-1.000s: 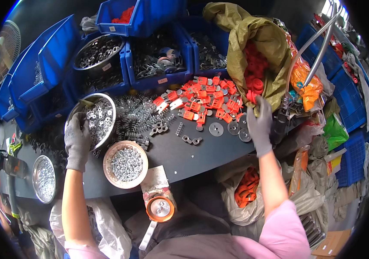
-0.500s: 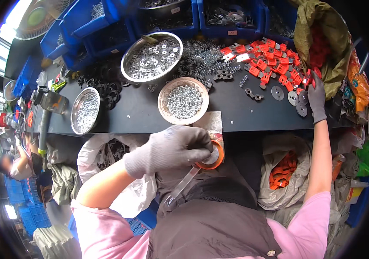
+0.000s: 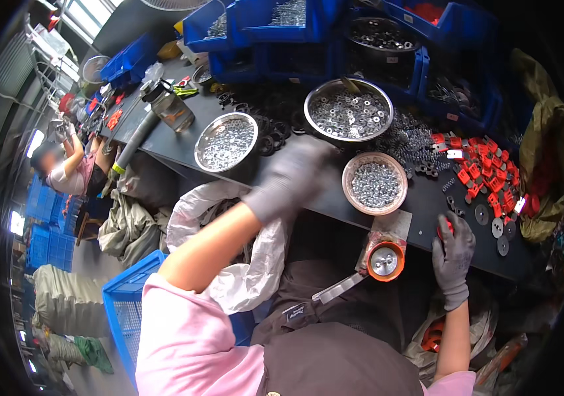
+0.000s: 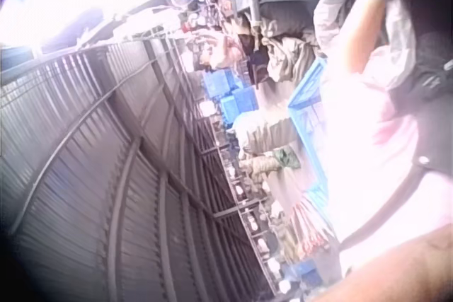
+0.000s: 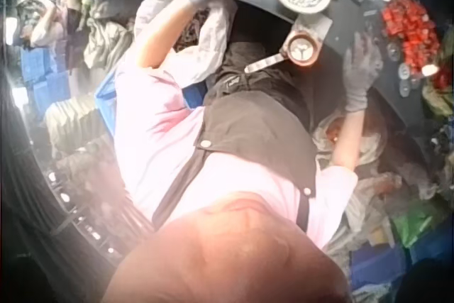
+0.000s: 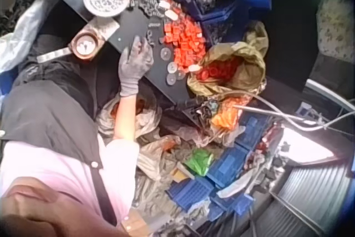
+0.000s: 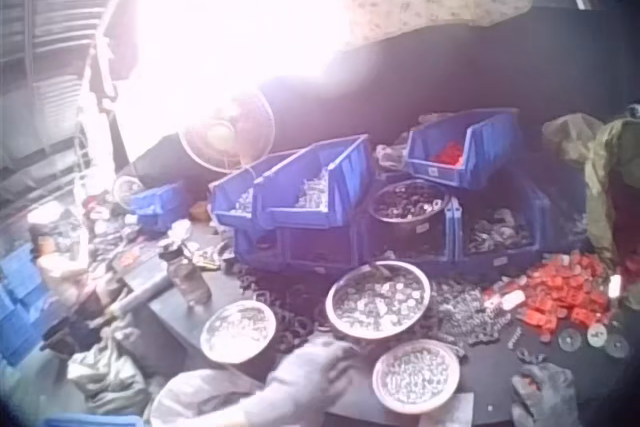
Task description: The person assembles mechanical components including washers, gaskets, and metal tubes using a power drill and pliers.
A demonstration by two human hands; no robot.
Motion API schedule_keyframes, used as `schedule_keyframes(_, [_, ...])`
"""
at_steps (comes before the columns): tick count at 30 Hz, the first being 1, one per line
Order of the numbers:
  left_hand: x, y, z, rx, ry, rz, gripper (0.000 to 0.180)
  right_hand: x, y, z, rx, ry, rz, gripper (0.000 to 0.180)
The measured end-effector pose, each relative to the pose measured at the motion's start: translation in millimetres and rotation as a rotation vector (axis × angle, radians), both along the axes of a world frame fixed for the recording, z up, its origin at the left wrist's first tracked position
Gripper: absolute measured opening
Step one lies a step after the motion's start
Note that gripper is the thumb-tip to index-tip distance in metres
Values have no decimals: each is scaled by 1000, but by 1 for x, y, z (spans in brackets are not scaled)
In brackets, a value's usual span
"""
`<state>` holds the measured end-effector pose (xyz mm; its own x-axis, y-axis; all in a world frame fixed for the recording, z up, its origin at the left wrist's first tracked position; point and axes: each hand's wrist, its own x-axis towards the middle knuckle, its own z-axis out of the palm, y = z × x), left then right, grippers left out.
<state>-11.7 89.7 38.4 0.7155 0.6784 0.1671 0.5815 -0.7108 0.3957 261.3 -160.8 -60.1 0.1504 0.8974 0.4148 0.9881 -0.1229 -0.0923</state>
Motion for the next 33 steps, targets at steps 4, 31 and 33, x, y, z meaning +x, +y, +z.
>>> schedule_keyframes(4, [-80, 94, -11, 200, 269, 493, 34, -7, -1, 2, 44, 134, -66, 55])
schedule_keyframes(31, [-140, 121, -49, 247, 291, 588, 23, -104, 15, 78, 85, 524, 273, 51])
schedule_keyframes(33, [-142, 116, -51, 521, 83, 584, 20, -108, 15, 72, 129, 511, 247, 51])
